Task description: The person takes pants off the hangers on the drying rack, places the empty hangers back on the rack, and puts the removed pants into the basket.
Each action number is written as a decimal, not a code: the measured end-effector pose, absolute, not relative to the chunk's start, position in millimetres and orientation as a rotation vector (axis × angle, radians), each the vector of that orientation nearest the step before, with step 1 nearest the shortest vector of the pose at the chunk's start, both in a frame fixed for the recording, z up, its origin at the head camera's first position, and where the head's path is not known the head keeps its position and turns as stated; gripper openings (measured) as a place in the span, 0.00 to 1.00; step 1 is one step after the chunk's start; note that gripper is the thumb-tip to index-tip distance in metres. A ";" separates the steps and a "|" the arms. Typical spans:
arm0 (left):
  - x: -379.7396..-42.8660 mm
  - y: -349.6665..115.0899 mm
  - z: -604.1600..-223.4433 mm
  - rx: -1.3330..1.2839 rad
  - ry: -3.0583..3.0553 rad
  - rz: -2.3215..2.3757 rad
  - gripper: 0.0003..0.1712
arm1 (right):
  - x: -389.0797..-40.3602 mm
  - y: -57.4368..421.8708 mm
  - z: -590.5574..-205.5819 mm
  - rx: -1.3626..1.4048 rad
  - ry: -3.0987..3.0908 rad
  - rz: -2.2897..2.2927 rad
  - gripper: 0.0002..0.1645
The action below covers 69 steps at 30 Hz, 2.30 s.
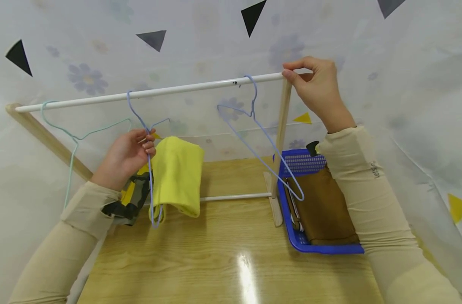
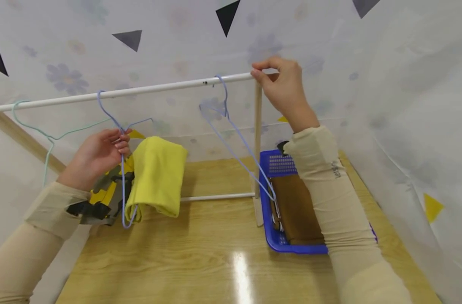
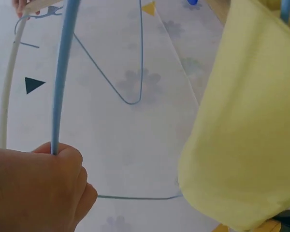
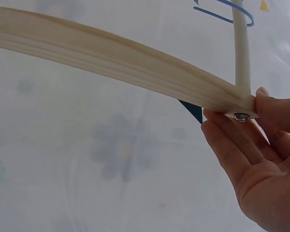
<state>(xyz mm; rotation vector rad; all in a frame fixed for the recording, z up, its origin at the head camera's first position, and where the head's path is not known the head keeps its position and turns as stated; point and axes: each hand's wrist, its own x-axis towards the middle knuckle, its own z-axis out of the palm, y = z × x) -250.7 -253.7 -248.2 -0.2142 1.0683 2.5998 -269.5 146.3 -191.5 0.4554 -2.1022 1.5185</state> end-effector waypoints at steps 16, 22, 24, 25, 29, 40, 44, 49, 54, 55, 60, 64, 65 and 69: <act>-238.4 -239.8 -242.3 -0.366 0.821 2.710 0.08 | -272.5 139.8 -198.0 0.517 -2.039 1.533 0.12; -235.4 -238.3 -241.5 -0.359 0.814 2.745 0.11 | -275.5 136.2 -200.1 0.536 -2.049 1.514 0.13; -234.5 -237.8 -240.3 -0.341 0.806 2.758 0.12 | -277.3 135.6 -200.7 0.538 -2.047 1.506 0.13; -234.3 -237.6 -239.7 -0.331 0.799 2.765 0.13 | -278.3 135.5 -200.8 0.537 -2.047 1.499 0.13; -233.4 -237.7 -237.2 -0.265 0.762 2.779 0.15 | -281.4 135.6 -200.8 0.536 -2.052 1.479 0.13; -227.4 -232.8 -234.5 -0.188 0.746 2.770 0.22 | -290.6 140.0 -206.3 0.530 -2.068 1.444 0.13; -225.0 -230.2 -233.2 -0.149 0.723 2.760 0.24 | -298.0 143.6 -208.9 0.522 -2.062 1.439 0.14; -217.6 -226.3 -230.0 -0.128 0.727 2.749 0.26 | -291.2 140.9 -204.5 0.514 -2.059 1.443 0.13; -208.3 -219.2 -227.5 -0.114 0.783 2.738 0.28 | -280.7 136.3 -199.6 0.523 -2.061 1.432 0.13; -206.2 -218.2 -227.3 -0.108 0.781 2.735 0.28 | -280.2 135.9 -199.3 0.526 -2.059 1.431 0.13; -195.0 -213.3 -226.4 -0.046 0.746 2.713 0.29 | -282.3 136.0 -199.3 0.532 -2.037 1.449 0.13; -189.6 -211.9 -229.3 0.023 0.724 2.686 0.29 | -285.0 136.1 -201.2 0.531 -2.023 1.460 0.13; -189.3 -212.1 -231.2 0.040 0.720 2.677 0.29 | -285.1 136.0 -201.7 0.531 -2.023 1.460 0.13; -188.7 -211.6 -237.9 0.083 0.698 2.646 0.29 | -282.9 134.5 -202.2 0.528 -2.028 1.459 0.13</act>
